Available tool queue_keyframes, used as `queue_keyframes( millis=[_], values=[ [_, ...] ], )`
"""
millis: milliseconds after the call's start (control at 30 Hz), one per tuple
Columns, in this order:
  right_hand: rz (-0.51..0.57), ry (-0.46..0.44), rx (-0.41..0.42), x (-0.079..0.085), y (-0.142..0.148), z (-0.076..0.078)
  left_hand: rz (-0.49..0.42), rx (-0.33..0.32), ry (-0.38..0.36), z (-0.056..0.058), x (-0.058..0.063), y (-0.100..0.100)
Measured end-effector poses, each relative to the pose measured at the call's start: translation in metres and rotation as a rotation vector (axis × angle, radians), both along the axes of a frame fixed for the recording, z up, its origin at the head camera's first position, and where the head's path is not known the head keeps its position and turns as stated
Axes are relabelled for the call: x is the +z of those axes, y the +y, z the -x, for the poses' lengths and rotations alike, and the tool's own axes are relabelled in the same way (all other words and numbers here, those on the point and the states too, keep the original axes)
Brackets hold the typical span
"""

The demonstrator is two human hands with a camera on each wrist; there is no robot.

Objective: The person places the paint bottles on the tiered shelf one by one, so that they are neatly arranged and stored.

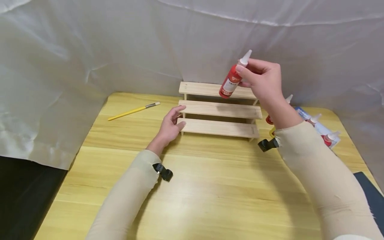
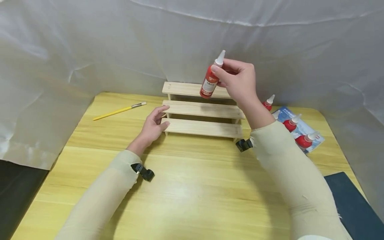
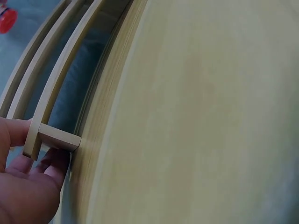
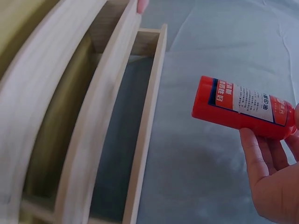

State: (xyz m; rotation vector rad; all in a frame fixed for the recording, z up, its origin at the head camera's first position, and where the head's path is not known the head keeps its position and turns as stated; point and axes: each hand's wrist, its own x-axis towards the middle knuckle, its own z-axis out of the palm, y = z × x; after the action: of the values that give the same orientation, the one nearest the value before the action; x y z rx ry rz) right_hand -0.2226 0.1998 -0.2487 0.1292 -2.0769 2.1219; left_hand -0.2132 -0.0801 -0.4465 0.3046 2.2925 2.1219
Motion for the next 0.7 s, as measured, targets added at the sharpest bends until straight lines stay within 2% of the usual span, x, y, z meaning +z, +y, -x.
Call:
queue_keyframes(
  millis=[367,700],
  values=[
    [-0.130,0.026,0.074,-0.002,-0.034,0.027,0.019,0.013,-0.016,-0.004,-0.003,-0.005],
    [-0.230,-0.010,0.107,-0.009,-0.063,0.052,-0.044,-0.007,0.015,-0.004,-0.005,-0.003]
  ],
)
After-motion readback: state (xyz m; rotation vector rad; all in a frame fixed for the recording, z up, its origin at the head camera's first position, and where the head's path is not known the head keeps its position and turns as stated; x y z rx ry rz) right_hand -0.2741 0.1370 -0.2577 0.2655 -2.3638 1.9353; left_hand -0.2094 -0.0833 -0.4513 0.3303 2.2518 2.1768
